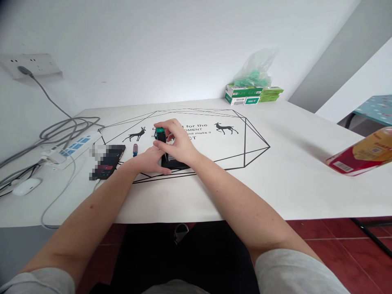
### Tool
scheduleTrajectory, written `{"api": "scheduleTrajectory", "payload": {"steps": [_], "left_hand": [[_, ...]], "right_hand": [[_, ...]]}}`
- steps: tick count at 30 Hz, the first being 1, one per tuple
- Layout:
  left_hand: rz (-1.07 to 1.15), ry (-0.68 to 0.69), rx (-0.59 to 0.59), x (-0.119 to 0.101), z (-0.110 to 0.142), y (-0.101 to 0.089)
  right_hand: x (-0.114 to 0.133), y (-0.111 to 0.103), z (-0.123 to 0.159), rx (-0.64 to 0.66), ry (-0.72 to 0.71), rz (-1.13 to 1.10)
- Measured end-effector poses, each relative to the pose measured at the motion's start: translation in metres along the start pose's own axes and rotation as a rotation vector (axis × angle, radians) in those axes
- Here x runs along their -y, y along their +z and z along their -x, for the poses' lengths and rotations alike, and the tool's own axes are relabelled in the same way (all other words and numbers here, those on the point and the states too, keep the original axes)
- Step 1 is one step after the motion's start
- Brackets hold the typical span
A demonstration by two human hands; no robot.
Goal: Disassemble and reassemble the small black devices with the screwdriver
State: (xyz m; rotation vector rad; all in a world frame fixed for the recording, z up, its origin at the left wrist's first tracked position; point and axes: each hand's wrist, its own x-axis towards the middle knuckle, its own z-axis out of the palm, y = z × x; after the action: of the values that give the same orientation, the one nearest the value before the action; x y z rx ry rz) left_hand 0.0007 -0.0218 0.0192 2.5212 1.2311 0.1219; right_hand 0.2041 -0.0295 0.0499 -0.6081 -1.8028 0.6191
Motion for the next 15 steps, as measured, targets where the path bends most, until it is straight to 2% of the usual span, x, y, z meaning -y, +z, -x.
{"api": "scheduleTrajectory", "payload": {"steps": [7,15], "left_hand": [[-0.014,-0.065,0.041,-0.0079,0.0034,-0.0048],[-0.032,-0.025,0.032,-0.0039,0.0015,-0.0033]], "right_hand": [[-0.0047,0.0027,0.0004,-0.041,0.045,-0.015],[-0.0040,0.0015,-0.0001,-0.070,0.047,-0.030]]}}
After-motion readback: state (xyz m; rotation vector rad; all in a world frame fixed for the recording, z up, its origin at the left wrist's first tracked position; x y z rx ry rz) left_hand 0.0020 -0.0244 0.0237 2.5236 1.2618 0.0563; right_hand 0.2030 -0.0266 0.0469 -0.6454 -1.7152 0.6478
